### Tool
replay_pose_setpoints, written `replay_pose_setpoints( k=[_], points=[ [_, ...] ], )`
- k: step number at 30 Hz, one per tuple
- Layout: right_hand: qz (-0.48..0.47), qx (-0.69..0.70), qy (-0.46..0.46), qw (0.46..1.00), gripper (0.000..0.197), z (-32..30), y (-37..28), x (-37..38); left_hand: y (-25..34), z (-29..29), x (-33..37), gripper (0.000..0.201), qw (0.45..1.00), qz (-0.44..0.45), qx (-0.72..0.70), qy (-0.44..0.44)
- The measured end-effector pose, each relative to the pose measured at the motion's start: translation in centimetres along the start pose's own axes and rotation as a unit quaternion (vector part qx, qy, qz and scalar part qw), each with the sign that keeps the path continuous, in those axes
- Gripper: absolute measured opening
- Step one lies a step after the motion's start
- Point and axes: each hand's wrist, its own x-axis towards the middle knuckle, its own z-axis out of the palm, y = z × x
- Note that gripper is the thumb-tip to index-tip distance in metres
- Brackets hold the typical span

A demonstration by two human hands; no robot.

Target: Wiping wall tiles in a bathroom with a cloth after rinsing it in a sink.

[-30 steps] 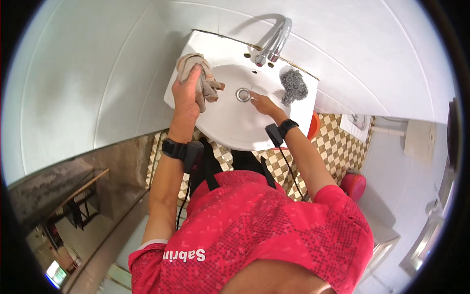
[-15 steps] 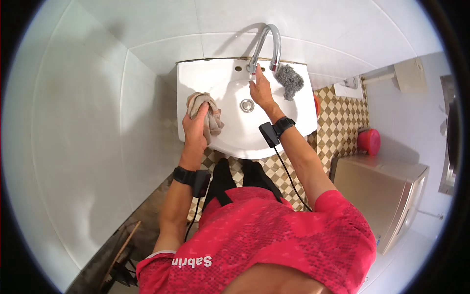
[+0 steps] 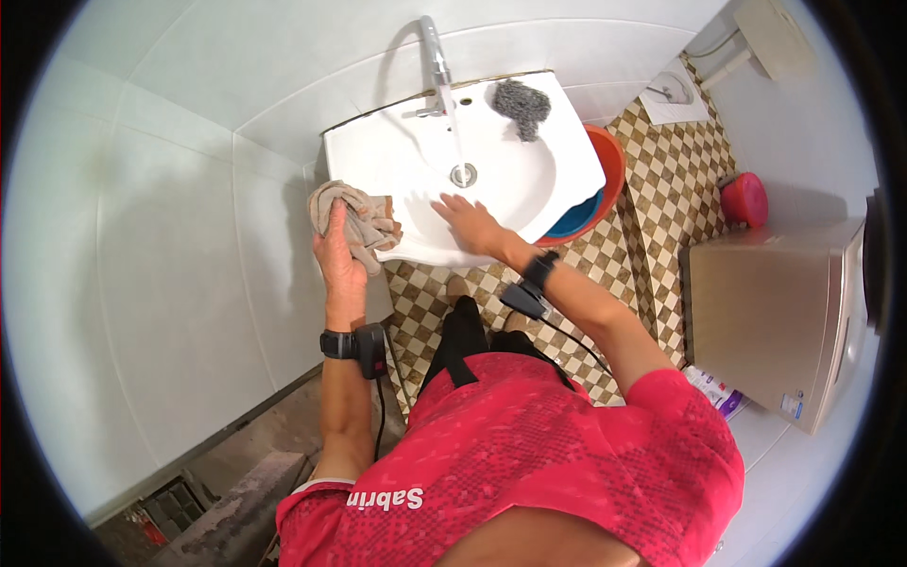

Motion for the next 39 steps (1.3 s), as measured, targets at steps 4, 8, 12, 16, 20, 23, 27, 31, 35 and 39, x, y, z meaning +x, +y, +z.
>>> replay_pose_setpoints(
  k=[4, 8, 12, 16, 20, 23, 27, 31, 35, 39],
  points=[
    [0.026, 0.108, 0.114, 0.987, 0.053, 1.3, 6.2, -8.5, -0.8, 2.9, -3.1, 0.048, 0.998, -0.043, 0.012, -0.037],
    [0.116, 0.213, 0.159, 0.957, 0.05, -0.4, 8.1, -11.3, -4.5, 4.2, -1.8, 0.061, 0.986, -0.029, 0.114, -0.116],
    [0.097, 0.291, 0.233, 0.923, 0.05, -0.1, 7.4, -10.8, -5.5, 8.3, -0.9, 0.076, 0.928, -0.067, 0.31, -0.196],
    [0.09, 0.481, 0.255, 0.834, 0.054, -0.8, 3.0, -9.0, -4.3, 11.1, 1.0, 0.084, 0.683, 0.061, 0.671, -0.283],
    [0.139, 0.641, 0.227, 0.72, 0.049, -1.0, 0.8, -6.5, -2.3, 13.4, -0.2, 0.076, 0.519, 0.163, 0.78, -0.31],
    [0.168, 0.649, 0.268, 0.692, 0.024, 0.3, 2.8, -3.8, -0.9, 13.3, 1.3, 0.055, 0.472, 0.283, 0.768, -0.327],
    [0.21, 0.632, 0.368, 0.649, 0.01, 0.2, 3.9, -3.8, 1.8, 12.8, 4.0, 0.039, 0.452, 0.363, 0.752, -0.313],
    [0.2, 0.585, 0.395, 0.68, 0.009, -0.4, 5.0, -4.3, 2.7, 12.5, 7.8, 0.036, 0.586, 0.275, 0.699, -0.306],
    [0.222, 0.399, 0.365, 0.811, 0.029, 0.2, 6.7, -4.9, 1.4, 14.3, 9.7, 0.031, 0.796, 0.038, 0.454, -0.399],
    [0.179, 0.37, 0.292, 0.864, 0.039, -0.1, 2.5, -4.9, 0.4, 13.9, 12.0, 0.031, 0.838, -0.024, 0.391, -0.381]
  ],
)
